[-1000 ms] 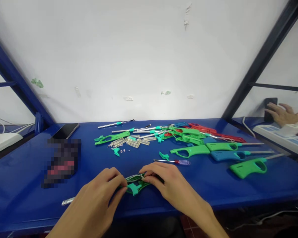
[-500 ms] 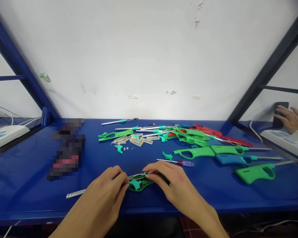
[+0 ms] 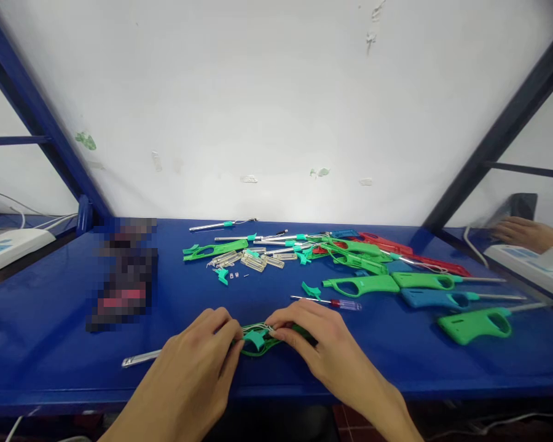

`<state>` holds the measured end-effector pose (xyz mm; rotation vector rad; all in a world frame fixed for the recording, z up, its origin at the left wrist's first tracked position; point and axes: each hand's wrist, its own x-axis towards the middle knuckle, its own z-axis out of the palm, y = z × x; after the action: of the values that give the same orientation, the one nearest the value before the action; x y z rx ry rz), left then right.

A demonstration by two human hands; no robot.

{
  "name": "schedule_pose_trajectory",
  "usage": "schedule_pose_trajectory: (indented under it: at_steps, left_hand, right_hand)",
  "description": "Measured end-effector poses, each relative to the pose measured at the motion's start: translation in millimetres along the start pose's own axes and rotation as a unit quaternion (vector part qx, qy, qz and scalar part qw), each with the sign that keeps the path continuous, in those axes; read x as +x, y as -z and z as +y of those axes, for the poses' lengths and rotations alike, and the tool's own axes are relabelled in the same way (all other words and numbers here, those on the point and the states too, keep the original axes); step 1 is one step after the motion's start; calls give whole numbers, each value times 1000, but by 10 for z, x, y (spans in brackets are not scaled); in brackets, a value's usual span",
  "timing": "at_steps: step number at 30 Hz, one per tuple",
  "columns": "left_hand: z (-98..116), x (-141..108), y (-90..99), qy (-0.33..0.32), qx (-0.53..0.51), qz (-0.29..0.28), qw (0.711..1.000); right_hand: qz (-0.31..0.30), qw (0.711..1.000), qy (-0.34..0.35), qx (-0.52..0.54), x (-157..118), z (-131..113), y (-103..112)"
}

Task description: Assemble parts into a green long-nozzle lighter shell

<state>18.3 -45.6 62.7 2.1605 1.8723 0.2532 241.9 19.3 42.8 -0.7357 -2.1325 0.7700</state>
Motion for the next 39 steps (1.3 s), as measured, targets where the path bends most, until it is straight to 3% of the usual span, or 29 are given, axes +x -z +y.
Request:
schedule_pose_trajectory:
  at_steps: [24, 39]
  left_hand:
    - [-50, 125, -127, -77, 54, 87, 992]
    - [-56, 111, -131, -162, 110, 139, 971]
  right_hand:
    - [8, 999, -4, 48, -12, 28, -12]
    - [8, 998, 27, 51, -11, 55, -20]
